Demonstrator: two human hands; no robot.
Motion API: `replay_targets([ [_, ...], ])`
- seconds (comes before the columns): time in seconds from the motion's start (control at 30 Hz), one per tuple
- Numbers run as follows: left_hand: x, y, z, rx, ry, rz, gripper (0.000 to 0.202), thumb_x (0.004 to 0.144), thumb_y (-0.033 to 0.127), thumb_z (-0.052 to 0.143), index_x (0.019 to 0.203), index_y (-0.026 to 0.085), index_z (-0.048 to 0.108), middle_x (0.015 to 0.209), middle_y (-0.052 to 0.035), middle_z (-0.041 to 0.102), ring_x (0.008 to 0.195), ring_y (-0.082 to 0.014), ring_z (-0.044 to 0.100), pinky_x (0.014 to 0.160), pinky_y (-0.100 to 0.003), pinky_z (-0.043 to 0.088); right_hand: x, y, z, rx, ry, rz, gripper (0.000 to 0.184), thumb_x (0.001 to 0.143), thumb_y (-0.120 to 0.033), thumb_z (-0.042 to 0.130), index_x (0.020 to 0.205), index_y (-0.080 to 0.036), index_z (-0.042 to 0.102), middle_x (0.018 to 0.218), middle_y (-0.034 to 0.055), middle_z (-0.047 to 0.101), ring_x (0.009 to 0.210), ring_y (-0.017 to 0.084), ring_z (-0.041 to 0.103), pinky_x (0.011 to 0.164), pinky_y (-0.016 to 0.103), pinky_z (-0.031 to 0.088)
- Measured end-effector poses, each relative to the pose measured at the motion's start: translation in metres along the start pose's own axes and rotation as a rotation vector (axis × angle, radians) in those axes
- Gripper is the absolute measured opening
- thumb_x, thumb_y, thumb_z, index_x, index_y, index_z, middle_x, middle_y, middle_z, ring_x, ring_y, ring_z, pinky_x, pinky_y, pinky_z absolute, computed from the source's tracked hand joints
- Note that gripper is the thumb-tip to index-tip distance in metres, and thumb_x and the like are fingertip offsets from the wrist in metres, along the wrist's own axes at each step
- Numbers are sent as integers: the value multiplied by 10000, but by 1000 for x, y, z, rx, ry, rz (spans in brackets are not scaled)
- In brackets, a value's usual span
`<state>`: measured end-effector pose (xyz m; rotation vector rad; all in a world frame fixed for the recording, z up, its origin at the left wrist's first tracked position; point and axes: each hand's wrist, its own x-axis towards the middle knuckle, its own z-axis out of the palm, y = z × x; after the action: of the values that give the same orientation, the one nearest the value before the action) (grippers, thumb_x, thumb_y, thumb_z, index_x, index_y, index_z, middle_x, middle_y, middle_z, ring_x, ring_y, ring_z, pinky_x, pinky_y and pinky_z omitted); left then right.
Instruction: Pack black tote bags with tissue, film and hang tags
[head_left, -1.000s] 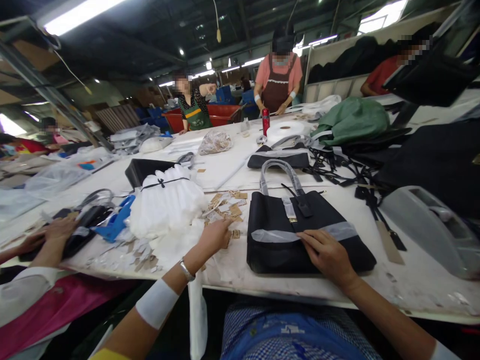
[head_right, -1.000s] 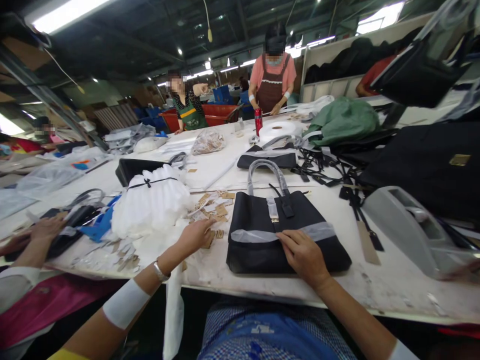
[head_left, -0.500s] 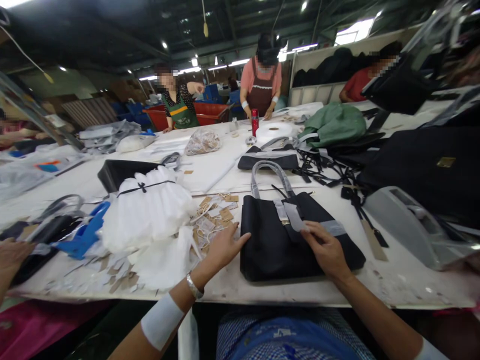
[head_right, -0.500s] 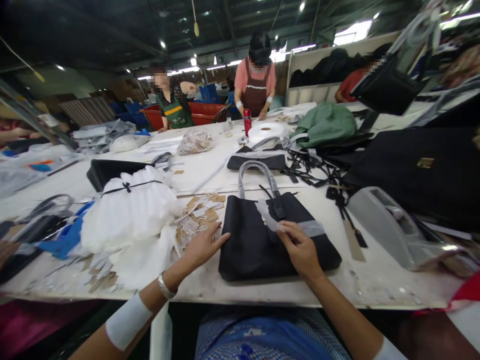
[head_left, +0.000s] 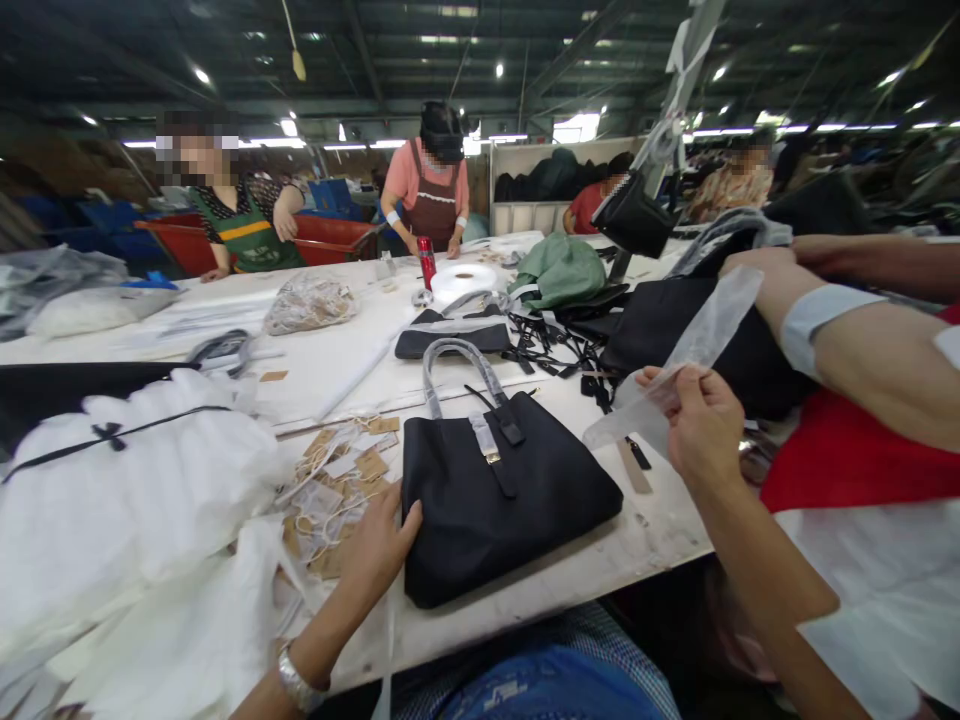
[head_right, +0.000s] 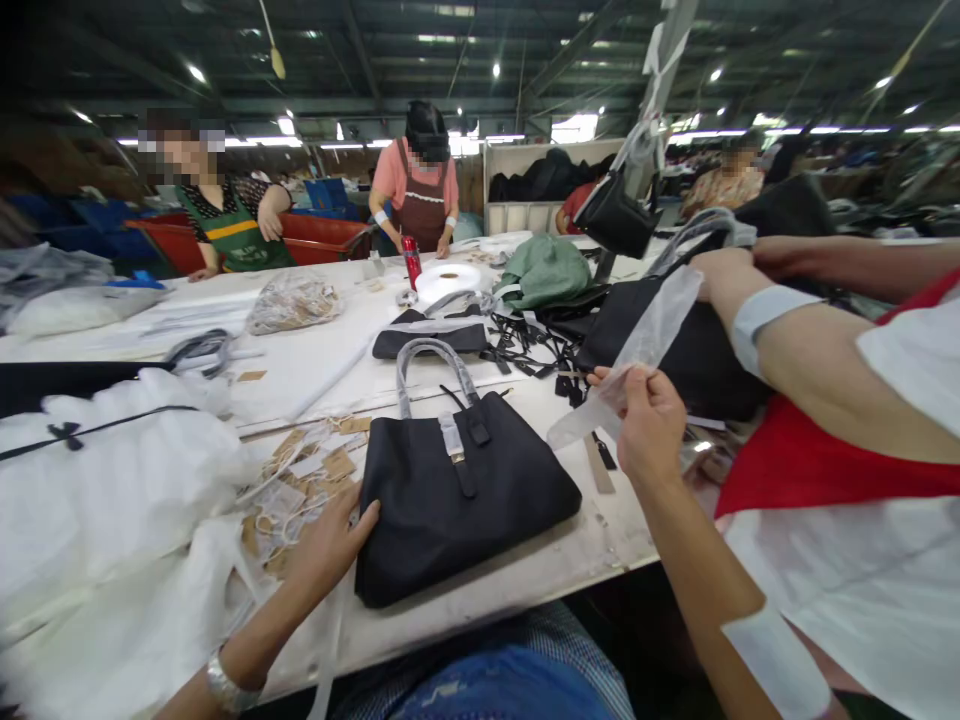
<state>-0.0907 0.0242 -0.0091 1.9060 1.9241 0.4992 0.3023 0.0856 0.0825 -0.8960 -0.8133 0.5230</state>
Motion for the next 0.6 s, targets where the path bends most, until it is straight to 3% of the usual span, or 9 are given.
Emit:
replay_targets([
  [0.13,3,-3,6,-17,29,-2,517,937,433,351,1338,138,493,1342,-137,562,1282,-289,494,1087,-469,373,22,0,-17,-50,14,-37,305,838,-468,688,876,-170,630,813,48,743,717,185,726,650,298,609],
  [0.47,6,-17,17,-46,140,85,544,900,485,335,1250,144,573,1314,-104,610,1284,-268,520,1126,-454,379,50,17,-34,-48,199,-48,342,832,-498,673,889,-172,591,861,68,740,713,183,725,647,302,597],
  [0.53,11,-28,24,-50,177,77,540,859,511,361,1205,190,625,1260,-68,660,1238,-288,567,1100,-482,421,46,11,-33,-72,188,-44,346,847,-516,646,900,-181,579,898,70,743,747,185,729,686,313,601],
  [0.6,20,-39,35,-58,199,115,490,779,505,412,1148,315,673,1165,37,714,1201,-292,598,1076,-492,460,32,2,-27,-109,131,-22,331,884,-515,596,931,-188,575,943,87,745,773,201,730,721,350,604],
])
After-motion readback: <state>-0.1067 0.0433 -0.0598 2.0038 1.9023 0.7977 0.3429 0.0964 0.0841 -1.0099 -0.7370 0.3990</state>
